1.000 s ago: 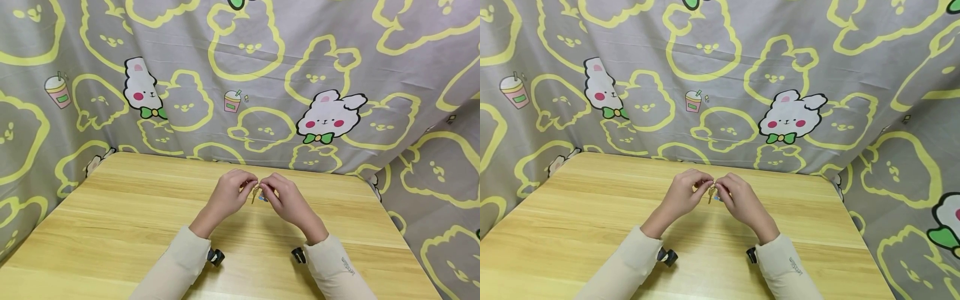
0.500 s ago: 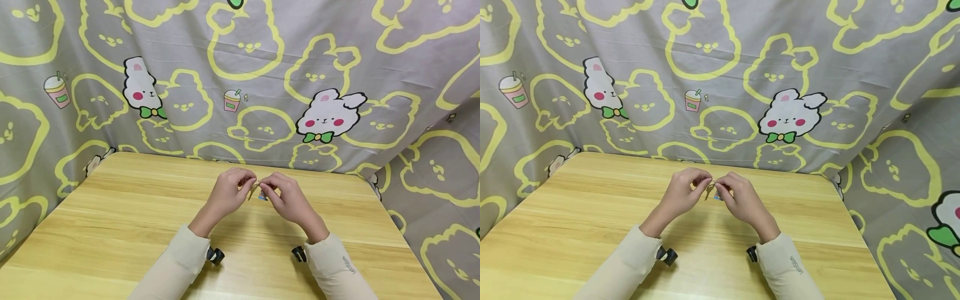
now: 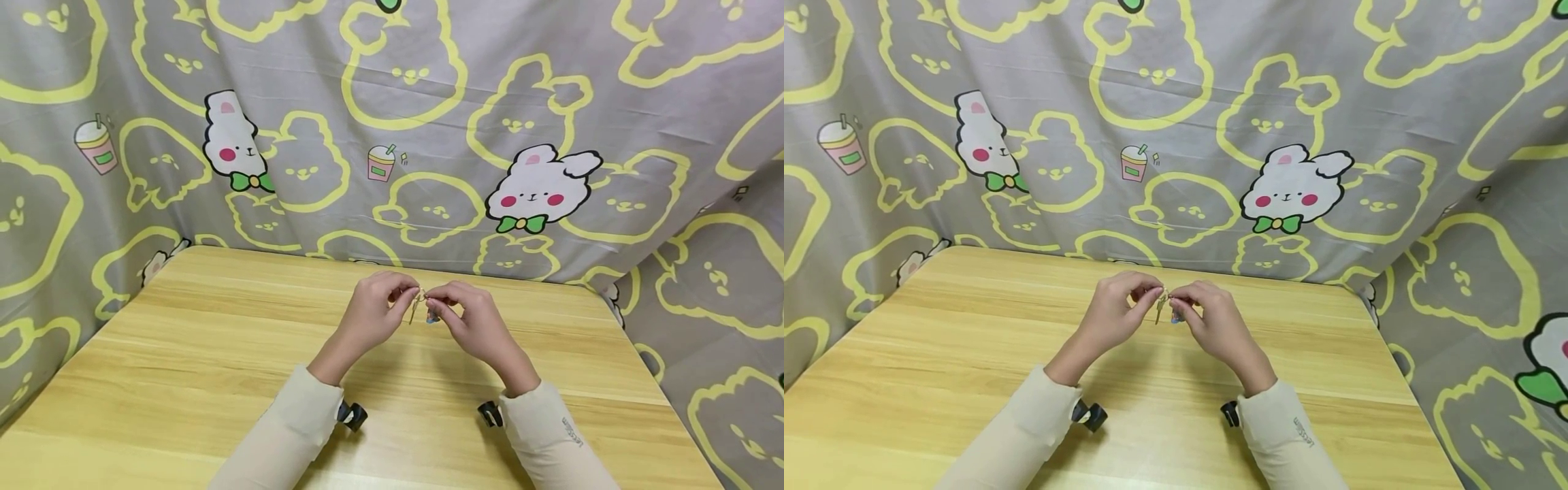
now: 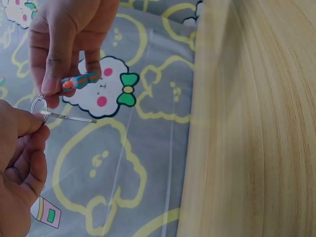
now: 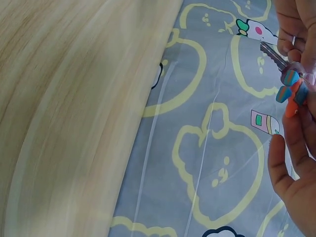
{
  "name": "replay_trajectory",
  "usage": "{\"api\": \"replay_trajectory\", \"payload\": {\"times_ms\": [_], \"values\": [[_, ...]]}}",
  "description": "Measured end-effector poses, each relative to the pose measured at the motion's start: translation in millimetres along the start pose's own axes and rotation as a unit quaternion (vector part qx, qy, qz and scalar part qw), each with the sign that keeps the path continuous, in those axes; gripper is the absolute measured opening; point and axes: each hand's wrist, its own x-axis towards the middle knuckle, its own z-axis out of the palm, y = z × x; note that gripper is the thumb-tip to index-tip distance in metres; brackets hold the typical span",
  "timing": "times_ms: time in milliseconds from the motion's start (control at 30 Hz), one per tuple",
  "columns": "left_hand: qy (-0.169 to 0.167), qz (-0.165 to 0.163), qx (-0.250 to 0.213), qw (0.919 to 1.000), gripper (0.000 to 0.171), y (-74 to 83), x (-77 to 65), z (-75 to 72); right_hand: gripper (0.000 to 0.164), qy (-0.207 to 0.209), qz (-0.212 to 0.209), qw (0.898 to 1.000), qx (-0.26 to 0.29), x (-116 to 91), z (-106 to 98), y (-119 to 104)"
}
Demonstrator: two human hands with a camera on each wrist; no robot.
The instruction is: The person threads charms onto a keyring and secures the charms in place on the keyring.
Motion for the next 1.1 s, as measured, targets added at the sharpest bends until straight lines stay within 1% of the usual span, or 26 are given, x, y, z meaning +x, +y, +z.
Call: {"api": "replay_trajectory", "payload": {"times_ms": [133,300,467,633,767,867,967,1100], "values": [[0.004,0.002,-0.002,1.0,0.008,0.2,0.6,0.2,0.009,0.021,0.004,1.0,-0.003,0.3,-0.2,-0.7],[0.008,0.008,-0.006,0.9999,0.009,0.5,2.5,0.1,0.009,0.032,0.003,0.999,0.002,0.9,-0.6,-1.4],[0.01,0.008,-0.009,0.9999,0.009,0.6,3.4,0.3,0.009,0.034,-0.01,0.999,-0.002,0.5,-1.0,-0.6],[0.014,-0.001,-0.016,0.9998,0.008,2.9,3.0,-1.6,0.01,0.029,-0.018,0.999,0.0,0.5,-0.5,-0.4],[0.023,-0.006,-0.032,0.9992,0.008,3.9,3.6,-3.0,0.01,0.028,-0.026,0.999,0.003,2.0,-0.9,-1.3],[0.03,-0.003,-0.046,0.9985,0.008,3.1,4.2,-2.4,0.009,0.03,-0.031,0.999,0.004,2.5,-1.2,-1.5],[0.026,0.002,-0.055,0.9981,0.01,1.9,3.8,-1.6,0.009,0.032,-0.03,0.999,0.007,1.6,-0.9,-1.2],[0.01,0.001,-0.058,0.9982,0.009,0.9,2.0,-1.0,0.01,0.035,-0.027,0.999,0.006,-0.4,0.1,-0.2]]}}
